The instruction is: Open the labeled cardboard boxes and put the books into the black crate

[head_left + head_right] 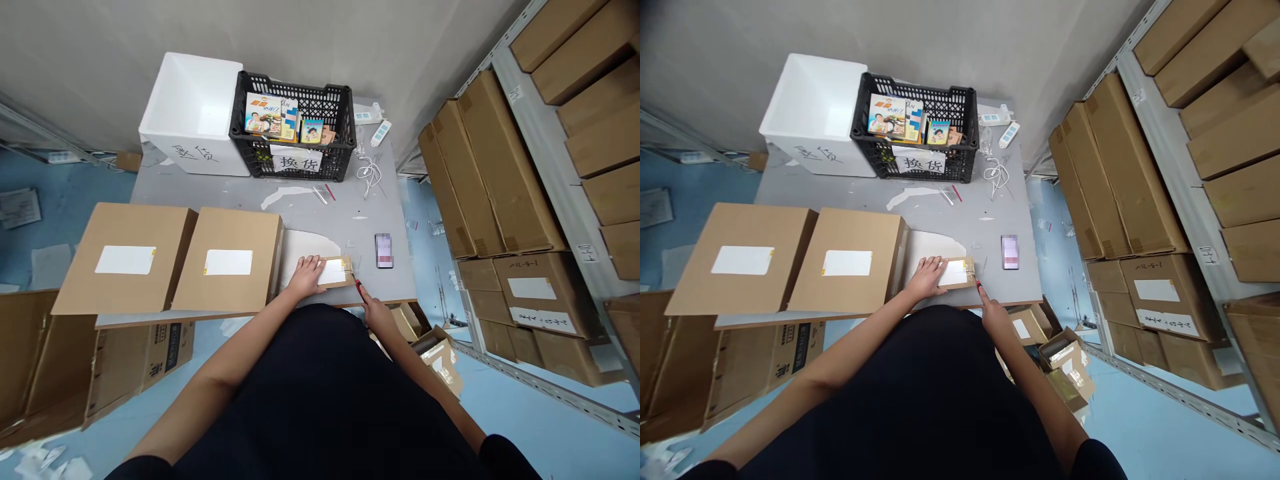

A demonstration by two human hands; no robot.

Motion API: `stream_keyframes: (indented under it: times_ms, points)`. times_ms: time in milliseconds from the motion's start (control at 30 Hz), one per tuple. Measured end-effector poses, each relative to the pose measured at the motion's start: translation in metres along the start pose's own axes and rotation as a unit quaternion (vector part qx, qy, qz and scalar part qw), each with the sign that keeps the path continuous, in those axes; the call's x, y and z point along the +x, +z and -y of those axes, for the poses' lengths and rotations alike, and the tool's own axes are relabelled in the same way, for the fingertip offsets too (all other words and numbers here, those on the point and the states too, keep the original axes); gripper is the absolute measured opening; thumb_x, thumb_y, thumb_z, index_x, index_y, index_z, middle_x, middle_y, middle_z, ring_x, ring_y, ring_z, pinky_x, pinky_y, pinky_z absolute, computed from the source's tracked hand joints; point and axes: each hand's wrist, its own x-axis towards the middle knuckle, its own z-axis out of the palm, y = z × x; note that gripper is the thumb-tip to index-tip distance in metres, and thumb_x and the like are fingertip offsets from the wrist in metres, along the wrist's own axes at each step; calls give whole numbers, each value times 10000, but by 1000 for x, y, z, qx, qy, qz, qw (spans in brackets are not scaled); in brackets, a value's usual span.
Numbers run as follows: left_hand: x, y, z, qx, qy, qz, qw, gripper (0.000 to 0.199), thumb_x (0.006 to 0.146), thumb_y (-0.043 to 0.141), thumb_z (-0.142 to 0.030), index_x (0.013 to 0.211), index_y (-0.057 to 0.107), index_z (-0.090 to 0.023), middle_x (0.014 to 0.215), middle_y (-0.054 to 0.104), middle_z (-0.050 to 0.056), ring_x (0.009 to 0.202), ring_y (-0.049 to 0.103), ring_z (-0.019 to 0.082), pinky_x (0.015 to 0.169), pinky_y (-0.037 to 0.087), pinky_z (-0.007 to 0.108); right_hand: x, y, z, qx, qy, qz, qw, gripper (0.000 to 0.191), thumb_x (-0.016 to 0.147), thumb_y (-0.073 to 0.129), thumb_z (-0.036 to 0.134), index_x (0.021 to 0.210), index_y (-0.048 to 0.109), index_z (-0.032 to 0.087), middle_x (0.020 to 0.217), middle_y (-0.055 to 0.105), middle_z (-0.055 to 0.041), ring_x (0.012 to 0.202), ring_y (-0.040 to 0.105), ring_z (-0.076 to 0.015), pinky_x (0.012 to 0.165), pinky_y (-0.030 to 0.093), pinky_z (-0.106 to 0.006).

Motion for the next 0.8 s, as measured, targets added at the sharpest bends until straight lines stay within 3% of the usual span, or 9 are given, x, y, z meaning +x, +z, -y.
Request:
stream_keyframes:
  times_ms: [367,467,533,600,667,733,800]
  points:
    - [-2,-1,-2,25,8,11,1000,1016,657,749,-531,1484,297,-151,1493,355,199,1383,278,365,1157,126,506,-6,1,-22,156,-43,-25,987,621,922,433,200,1521,291,278,1128,697,-98,1009,643,-249,813,448,-292]
    - [-1,-2,-3,29,9,16,999,1010,666,741,-536,1486,292,-155,1496,354,198,1388,274,361,1157,124,507,-11,11,-29,230,-45,-52,971,602,888,470,208,1480,388,288,1178,686,-84,1028,645,-254,848,467,-318]
    - [-1,-4,-2,32,3,19,999,1004,673,735,-546,1485,292,-154,1496,356,201,1385,279,363,1154,129,511,-14,22,-32,310,-30,-68,948,581,875,488,247,1451,435,302,1129,703,-69,921,678,-243,804,500,-330]
    - [0,-6,-1,34,-3,21,999,1005,679,729,-559,1485,289,-151,1496,357,204,1378,289,364,1149,143,509,-14,33,-32,422,21,-88,902,615,871,501,330,1475,385,302,992,724,-50,700,683,-213,679,535,-339]
    - [-2,-8,-1,34,-6,20,999,1014,681,728,-571,1487,281,-148,1497,353,207,1373,296,365,1143,159,504,-8,43,-28,557,72,-109,820,742,850,539,428,1519,258,272,882,714,-31,575,653,-194,586,548,-347]
    - [-5,-8,-3,33,-9,13,999,1024,681,728,-583,1489,272,-147,1498,347,214,1369,301,366,1136,173,501,6,48,-19,674,84,-117,725,835,800,605,506,1500,249,221,872,703,-41,645,681,-207,611,570,-362]
    - [-10,-7,-6,29,-23,3,999,1029,680,728,-596,1489,269,-155,1495,348,218,1360,312,371,1128,186,503,25,48,-6,745,68,-105,656,780,750,655,560,1385,389,194,932,697,-77,809,706,-233,686,582,-374]
